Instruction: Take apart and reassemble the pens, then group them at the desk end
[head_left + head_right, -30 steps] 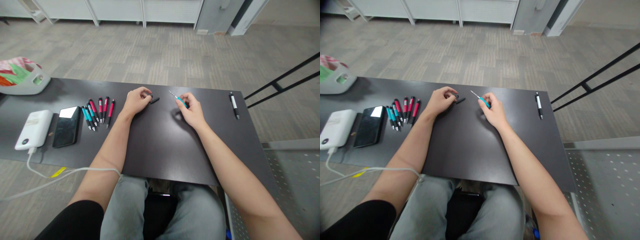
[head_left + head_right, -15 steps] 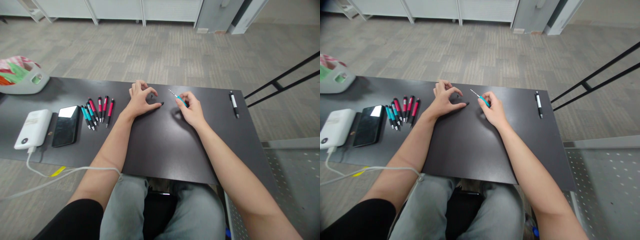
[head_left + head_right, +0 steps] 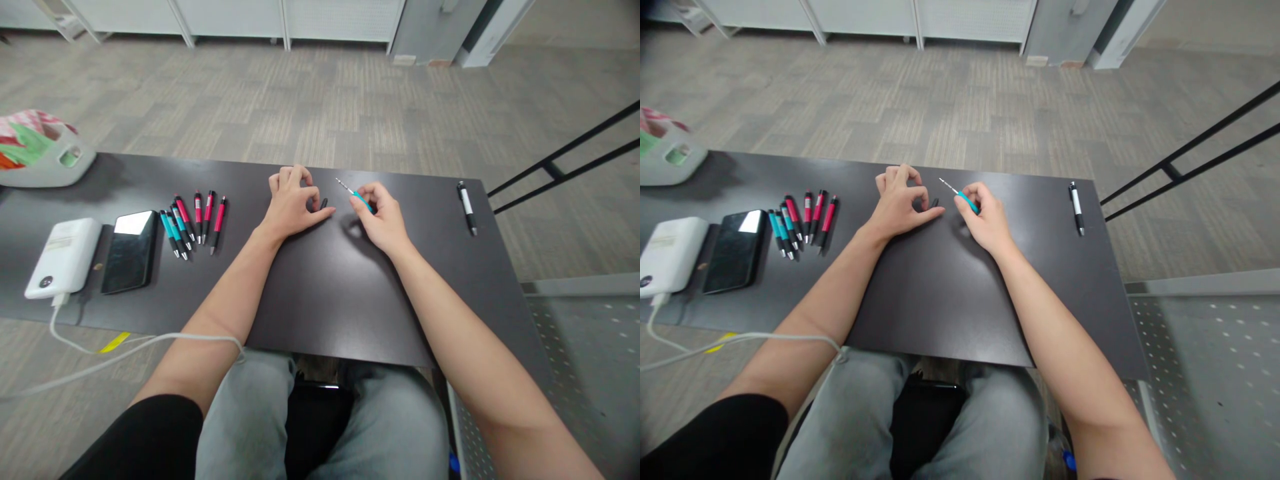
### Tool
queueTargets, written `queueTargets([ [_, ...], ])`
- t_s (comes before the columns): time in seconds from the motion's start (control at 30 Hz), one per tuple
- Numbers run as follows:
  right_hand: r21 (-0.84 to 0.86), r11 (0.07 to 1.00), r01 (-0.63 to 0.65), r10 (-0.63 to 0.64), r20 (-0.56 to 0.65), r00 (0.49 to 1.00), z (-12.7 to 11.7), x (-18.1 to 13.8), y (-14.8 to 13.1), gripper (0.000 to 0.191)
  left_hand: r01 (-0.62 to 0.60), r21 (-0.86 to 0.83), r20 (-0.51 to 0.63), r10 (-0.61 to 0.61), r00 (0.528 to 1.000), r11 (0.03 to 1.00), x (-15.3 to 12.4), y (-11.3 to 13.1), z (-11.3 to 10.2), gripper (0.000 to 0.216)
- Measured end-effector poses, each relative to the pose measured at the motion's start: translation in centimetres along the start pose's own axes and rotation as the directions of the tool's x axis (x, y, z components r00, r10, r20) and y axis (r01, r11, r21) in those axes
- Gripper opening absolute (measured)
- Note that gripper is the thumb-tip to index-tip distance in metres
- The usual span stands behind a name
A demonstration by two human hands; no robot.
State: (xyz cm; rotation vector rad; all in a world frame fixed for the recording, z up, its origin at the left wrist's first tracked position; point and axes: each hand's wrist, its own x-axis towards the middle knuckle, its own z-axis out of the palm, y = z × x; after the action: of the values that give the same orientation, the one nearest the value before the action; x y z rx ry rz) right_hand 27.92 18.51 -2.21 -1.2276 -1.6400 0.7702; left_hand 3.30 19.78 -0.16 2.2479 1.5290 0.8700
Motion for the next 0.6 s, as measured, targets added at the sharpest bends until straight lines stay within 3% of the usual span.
queueTargets([
  [0.2,0.027,0.999,-0.017,0.017,-0.008,1.0,-0.1,0.0,0.1,0.044,0.031,-0.028,0.023,-0.031,0.999,0.999,-0.1,-1.3,-0.6,0.07],
  [0.33,0.027,0.999,-0.026,0.026,-0.007,1.0,0.0,0.1,0.2,0.042,0.006,-0.014,0.094,-0.005,0.996,1.0,-0.1,-1.6,-0.4,0.058],
  [0.6,0.011,1.0,0.007,-0.008,0.026,1.0,0.0,0.0,0.6,0.041,0.112,0.053,0.008,-0.112,0.994,0.992,0.2,-2.6,-0.4,0.051],
])
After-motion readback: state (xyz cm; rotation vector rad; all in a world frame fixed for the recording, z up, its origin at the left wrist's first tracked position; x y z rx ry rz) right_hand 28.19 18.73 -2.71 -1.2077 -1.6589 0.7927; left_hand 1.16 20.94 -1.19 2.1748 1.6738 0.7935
